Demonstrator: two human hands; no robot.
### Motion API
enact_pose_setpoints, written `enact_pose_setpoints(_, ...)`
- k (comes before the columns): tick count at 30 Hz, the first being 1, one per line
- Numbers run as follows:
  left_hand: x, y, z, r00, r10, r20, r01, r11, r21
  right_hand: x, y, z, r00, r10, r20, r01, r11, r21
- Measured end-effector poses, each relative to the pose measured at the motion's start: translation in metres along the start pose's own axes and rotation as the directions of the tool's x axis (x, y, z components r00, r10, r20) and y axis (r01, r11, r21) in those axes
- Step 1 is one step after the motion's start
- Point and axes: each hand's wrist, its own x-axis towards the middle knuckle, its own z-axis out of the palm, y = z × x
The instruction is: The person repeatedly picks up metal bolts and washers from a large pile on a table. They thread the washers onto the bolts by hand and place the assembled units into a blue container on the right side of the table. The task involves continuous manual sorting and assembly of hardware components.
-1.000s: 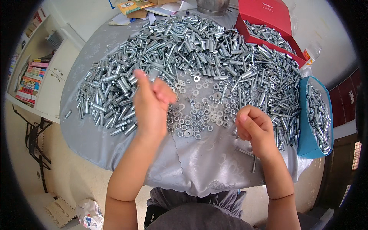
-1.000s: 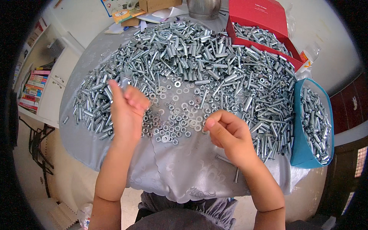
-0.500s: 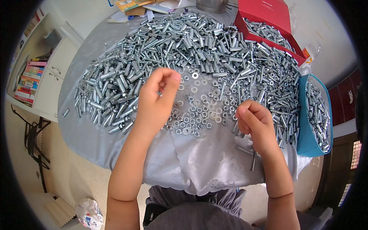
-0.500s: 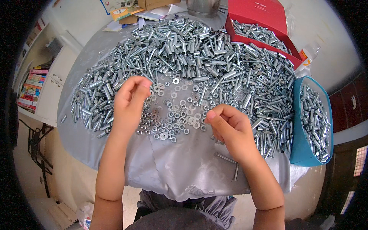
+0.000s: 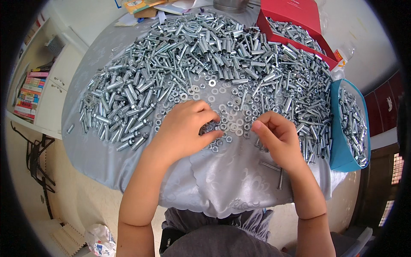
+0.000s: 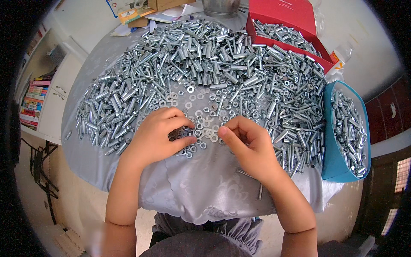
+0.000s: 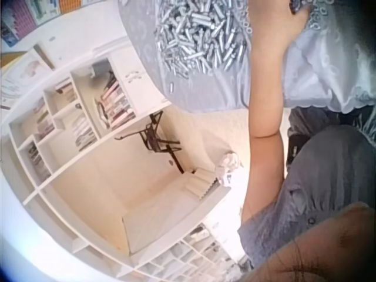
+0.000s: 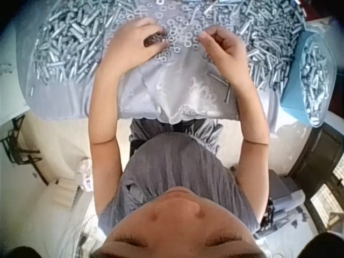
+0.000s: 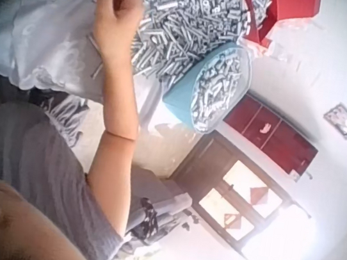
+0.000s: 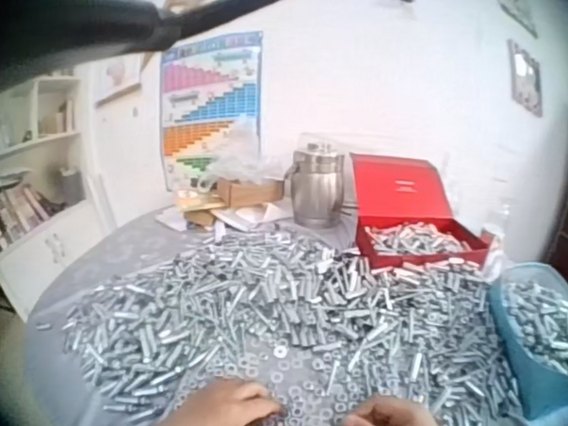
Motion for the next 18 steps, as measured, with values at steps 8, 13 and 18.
enact_pose_setpoints(8,-0.002,-0.002,0.001,0.999,0.05,-0.013,-0.05,0.999,0.022,0.008,0.002,-0.008,0.96,-0.235,-0.15,0.143,0.878,-0.457)
enact_pose_setpoints(13,-0.002,0.0,-0.002,0.998,0.062,-0.004,-0.062,0.998,0.012,0.015,0.003,-0.022,0.95,-0.238,-0.202,0.075,0.803,-0.591)
enact_pose_setpoints(18,-0.004,-0.002,0.0,0.998,0.065,-0.02,-0.064,0.997,0.033,0.012,-0.003,-0.041,0.922,-0.25,0.296,0.385,0.68,-0.625)
